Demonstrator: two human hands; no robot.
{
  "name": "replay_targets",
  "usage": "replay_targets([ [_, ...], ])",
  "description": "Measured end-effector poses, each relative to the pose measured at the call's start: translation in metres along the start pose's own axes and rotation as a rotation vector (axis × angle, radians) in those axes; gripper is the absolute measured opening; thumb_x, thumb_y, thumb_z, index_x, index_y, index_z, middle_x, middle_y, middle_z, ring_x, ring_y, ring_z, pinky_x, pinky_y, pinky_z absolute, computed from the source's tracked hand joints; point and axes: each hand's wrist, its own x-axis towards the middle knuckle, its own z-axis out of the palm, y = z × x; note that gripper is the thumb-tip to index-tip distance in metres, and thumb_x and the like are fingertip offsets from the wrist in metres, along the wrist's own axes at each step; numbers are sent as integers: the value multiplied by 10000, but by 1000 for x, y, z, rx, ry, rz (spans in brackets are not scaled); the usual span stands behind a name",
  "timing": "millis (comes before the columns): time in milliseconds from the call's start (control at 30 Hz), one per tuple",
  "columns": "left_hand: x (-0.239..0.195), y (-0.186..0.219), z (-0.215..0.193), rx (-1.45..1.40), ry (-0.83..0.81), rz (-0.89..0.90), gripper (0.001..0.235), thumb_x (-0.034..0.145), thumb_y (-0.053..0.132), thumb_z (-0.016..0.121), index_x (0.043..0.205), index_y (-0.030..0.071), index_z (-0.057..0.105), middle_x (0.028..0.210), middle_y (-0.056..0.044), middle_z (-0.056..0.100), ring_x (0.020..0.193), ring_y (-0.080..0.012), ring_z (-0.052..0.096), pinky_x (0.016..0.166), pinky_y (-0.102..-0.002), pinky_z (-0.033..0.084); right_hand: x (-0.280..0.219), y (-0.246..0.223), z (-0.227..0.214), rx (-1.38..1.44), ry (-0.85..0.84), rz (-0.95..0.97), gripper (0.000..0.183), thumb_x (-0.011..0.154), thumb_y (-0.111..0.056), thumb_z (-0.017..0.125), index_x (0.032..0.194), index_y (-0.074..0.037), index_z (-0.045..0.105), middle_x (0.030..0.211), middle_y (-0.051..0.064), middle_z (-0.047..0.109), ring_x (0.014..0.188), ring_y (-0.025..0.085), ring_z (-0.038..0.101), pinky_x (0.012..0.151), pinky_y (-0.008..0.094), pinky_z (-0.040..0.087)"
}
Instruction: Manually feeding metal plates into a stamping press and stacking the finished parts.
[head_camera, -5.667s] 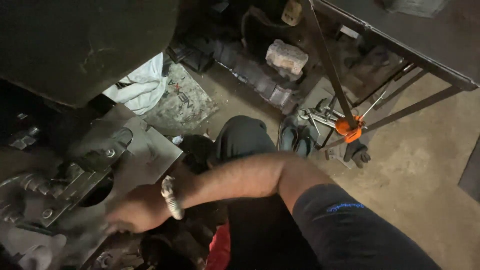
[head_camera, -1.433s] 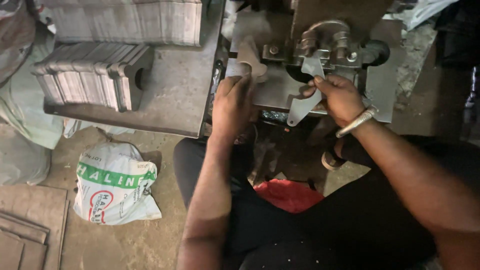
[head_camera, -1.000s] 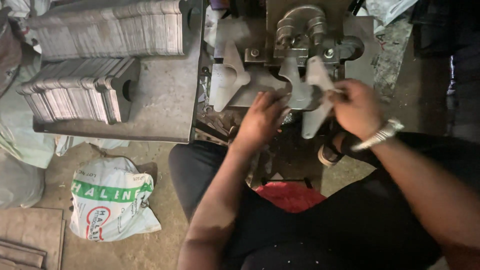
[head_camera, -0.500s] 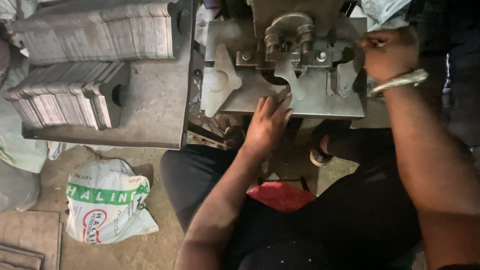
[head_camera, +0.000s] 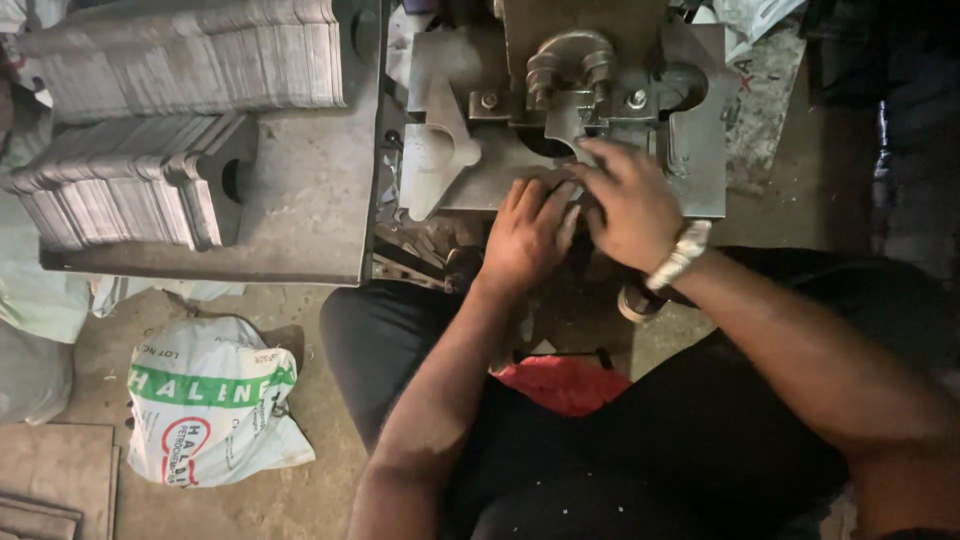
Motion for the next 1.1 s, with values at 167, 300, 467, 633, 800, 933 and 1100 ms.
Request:
replay_targets([
  [167, -5, 3, -11, -58, 140, 54, 354, 906, 159, 744, 1224, 43, 638, 1214, -166, 634, 1117, -387, 610, 999, -463, 534, 2, -9, -5, -71, -26, -158, 519, 828, -102, 741, 1344, -83, 691, 1487, 147, 513, 1347, 389, 470, 1122, 492, 399],
  [300, -10, -4, -55, -107, 55, -5, 304, 895, 231, 776, 1135, 90, 655, 1096, -122, 671, 1042, -346, 663, 926, -443, 562, -1, -26, -32, -17, -48, -330, 363, 814, -111, 710, 1174, -72, 697, 1358, 113, 668, 1287, 341, 589, 1046, 479, 470],
  [467, -5, -44, -81, 41, 130, -116, 315, 889, 146, 690, 1171, 11, 654, 1203, -181, 684, 1108, -397, 640, 955, -480, 546, 2, -29, -11, 540, -347, 588, 220, 1054, -245, 594, 1096, -95, 750, 853, 46, 795, 597, 306, 525, 525, 412, 422],
  [633, -18, -79, -68, 212, 149, -259, 328, 898, 114, 694, 1208, 10, 676, 1258, -209, 656, 1229, -419, 588, 1052, -487, 483, 26, 26, 31, 1143, -205, 922, 273, 1087, -265, 544, 1096, -32, 687, 918, 61, 768, 767, 130, 719, 596, 275, 551],
  [800, -23, -86, -69, 138, 37, -308, 364, 933, 66, 669, 1285, -23, 649, 1279, -219, 646, 1268, -412, 585, 1074, -467, 480, 42, 35, 49, 1340, -195, 896, 251, 1057, -228, 540, 1057, -6, 659, 891, 97, 758, 793, 194, 756, 608, 321, 613],
  [933, -23, -91, -69, 175, 52, -261, 360, 924, 62, 662, 1280, 4, 662, 1293, -195, 658, 1301, -396, 589, 1096, -468, 474, 38, 41, 56, 1217, -175, 893, 257, 1088, -240, 535, 1073, -17, 663, 925, 85, 762, 833, 198, 743, 578, 297, 558],
  [1100, -18, -84, -75, 95, 25, -421, 227, 993, 84, 645, 1210, 37, 691, 1292, -176, 676, 1246, -375, 613, 1071, -453, 497, 30, 48, 60, 1312, -198, 829, 262, 1093, -249, 522, 1095, -20, 649, 940, 80, 753, 859, 199, 755, 591, 298, 574],
])
